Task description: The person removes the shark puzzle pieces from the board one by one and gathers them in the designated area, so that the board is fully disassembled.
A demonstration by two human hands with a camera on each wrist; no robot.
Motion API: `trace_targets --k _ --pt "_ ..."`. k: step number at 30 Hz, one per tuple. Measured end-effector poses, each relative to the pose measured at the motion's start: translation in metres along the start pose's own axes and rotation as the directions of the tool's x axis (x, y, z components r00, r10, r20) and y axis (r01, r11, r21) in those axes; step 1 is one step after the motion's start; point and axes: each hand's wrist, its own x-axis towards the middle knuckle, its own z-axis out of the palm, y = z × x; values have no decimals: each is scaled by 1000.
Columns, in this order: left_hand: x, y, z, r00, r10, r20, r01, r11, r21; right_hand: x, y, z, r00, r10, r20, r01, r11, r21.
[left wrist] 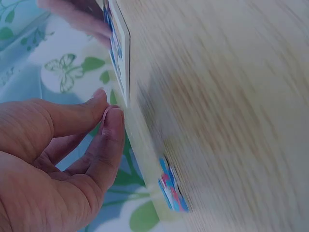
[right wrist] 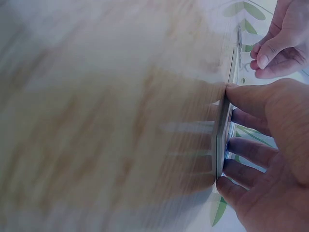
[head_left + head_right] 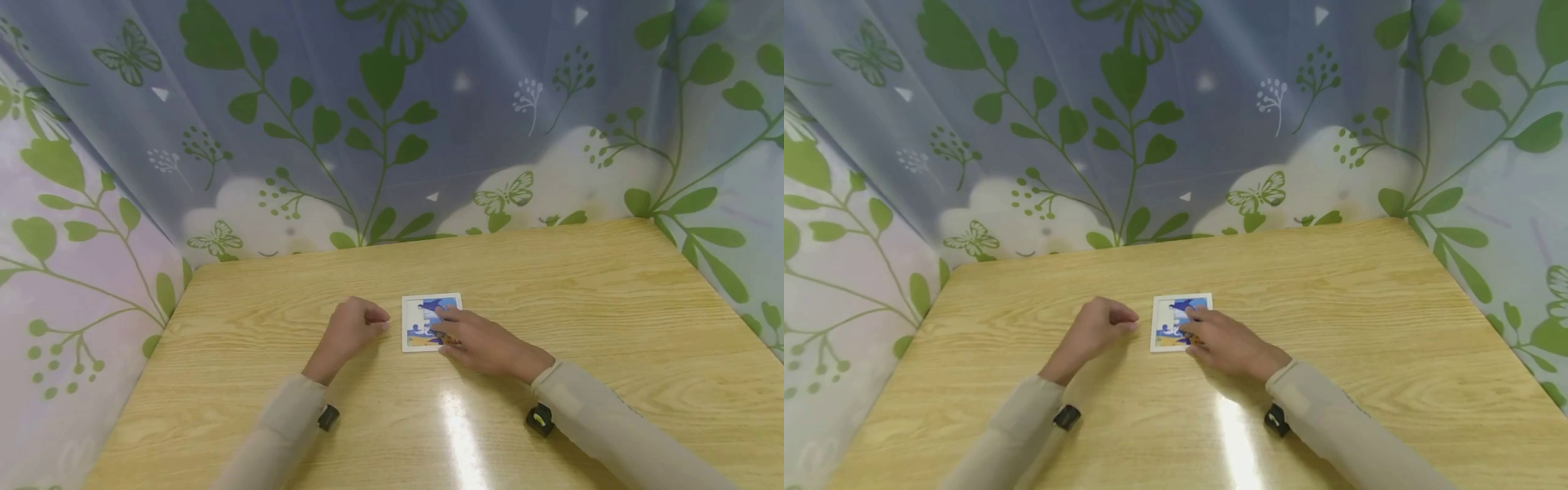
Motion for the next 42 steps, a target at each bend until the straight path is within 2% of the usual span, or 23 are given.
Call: trace_targets --k 8,14,20,27,42 --pt "3 7 16 995 57 78 -56 998 -12 0 0 0 1000 -11 -11 11 1000 2" --pt "4 11 22 991 97 95 -99 995 16 0 0 0 1000 -11 -13 11 1000 0" --pt "6 16 24 992 76 98 -82 995 55 0 -1 0 1000 -5 -9 5 1000 -1" --pt "9 17 26 991 90 96 -97 993 69 1 0 0 1000 8 1 -8 1000 2" --pt "11 15 28 991 84 102 -87 996 23 1 -1 -1 1000 3 -1 -3 1000 1"
